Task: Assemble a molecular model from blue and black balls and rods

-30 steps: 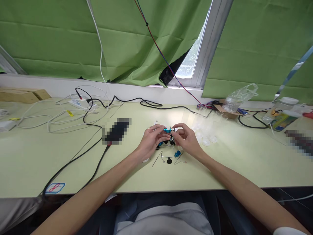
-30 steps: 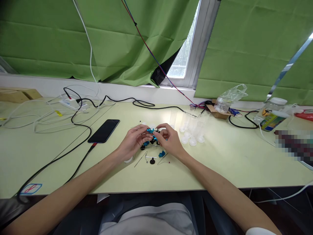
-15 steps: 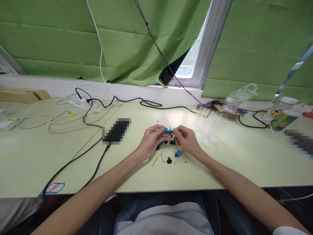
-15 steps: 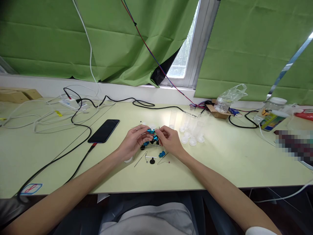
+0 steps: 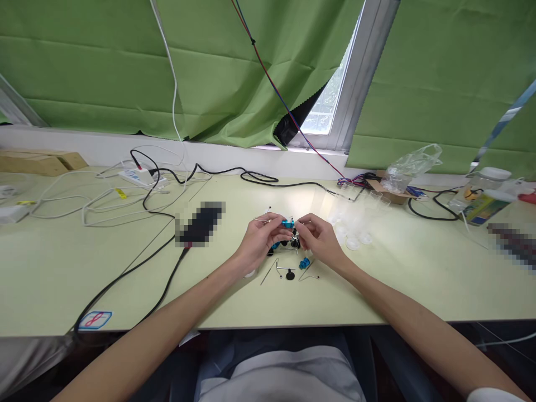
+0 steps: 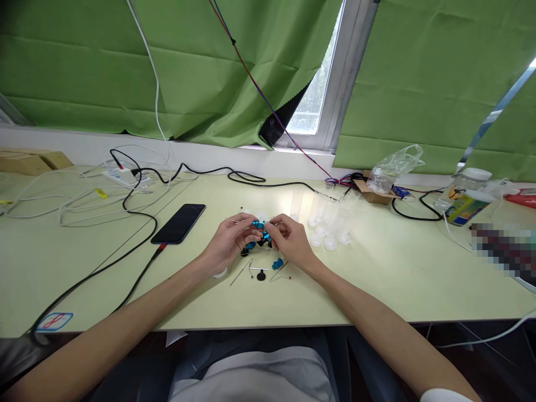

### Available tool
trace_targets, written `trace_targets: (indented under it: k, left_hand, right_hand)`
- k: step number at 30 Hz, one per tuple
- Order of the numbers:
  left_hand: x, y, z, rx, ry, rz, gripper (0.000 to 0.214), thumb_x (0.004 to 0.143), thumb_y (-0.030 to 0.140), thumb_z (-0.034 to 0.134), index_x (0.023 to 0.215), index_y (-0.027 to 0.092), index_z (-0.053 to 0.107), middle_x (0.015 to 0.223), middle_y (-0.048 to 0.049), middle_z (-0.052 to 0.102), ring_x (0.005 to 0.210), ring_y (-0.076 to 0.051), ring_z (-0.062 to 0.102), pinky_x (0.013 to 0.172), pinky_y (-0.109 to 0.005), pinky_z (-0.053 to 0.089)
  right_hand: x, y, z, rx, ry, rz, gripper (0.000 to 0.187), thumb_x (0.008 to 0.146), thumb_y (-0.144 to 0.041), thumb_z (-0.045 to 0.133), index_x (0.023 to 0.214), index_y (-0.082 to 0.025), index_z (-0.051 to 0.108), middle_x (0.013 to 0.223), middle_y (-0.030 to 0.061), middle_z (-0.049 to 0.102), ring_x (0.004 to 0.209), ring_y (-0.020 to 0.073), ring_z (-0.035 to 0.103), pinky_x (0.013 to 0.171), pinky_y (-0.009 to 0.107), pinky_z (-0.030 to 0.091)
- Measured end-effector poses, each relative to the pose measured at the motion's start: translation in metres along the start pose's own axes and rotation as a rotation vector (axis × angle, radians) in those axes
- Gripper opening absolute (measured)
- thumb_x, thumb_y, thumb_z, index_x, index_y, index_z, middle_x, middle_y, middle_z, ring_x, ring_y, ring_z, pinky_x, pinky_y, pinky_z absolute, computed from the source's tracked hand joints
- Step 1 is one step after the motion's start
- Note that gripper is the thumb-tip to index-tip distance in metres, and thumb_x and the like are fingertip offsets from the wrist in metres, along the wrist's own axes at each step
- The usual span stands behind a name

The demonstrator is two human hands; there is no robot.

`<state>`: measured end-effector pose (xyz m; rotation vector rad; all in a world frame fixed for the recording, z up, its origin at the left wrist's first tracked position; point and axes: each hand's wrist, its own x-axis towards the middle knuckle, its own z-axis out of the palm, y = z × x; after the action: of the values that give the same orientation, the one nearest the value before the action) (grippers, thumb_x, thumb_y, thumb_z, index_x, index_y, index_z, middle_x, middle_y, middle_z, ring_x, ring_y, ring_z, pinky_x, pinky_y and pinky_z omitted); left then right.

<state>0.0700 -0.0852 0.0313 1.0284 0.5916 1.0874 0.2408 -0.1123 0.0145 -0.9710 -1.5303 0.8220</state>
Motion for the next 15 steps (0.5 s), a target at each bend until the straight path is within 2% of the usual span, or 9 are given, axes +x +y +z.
trace_targets:
  k: [4,11,15]
  left_hand:
    - [-0.0002,0.0004,0.0004,0.014,-0.007,-0.001,0.023,0.078,0.03,0.077,0.084,0.013,0.064,0.074,-0.0059,0.07,0.068,-0.014,0.069,0.07,-0.025,0.059]
    - [-0.0012,0.0024,0.0001,0.016,-0.002,0.002,0.022,0.079,0.031,0.076,0.084,0.013,0.064,0.074,-0.0052,0.07,0.068,-0.014,0.069,0.071,-0.025,0.058]
    - [-0.0007,0.0021,0.0003,0.015,0.005,0.0,0.024,0.077,0.032,0.078,0.083,0.013,0.064,0.073,-0.0052,0.07,0.068,-0.014,0.069,0.07,-0.026,0.058]
  right_hand:
    - [0.0007,0.0016,-0.0001,-0.019,0.015,0.023,0.034,0.092,-0.05,0.058,0.08,-0.019,0.058,0.052,-0.0038,0.054,0.045,0.0102,0.048,0.046,0.024,0.041]
    - [-0.0023,-0.0053,-0.0007,-0.03,-0.005,-0.009,0.031,0.089,-0.05,0.062,0.099,-0.021,0.057,0.053,-0.007,0.052,0.046,0.011,0.05,0.049,0.025,0.043]
    - [-0.0021,-0.004,-0.0005,-0.029,-0.01,-0.022,0.032,0.089,-0.052,0.061,0.096,-0.021,0.056,0.054,-0.0064,0.052,0.046,0.0113,0.05,0.048,0.026,0.044]
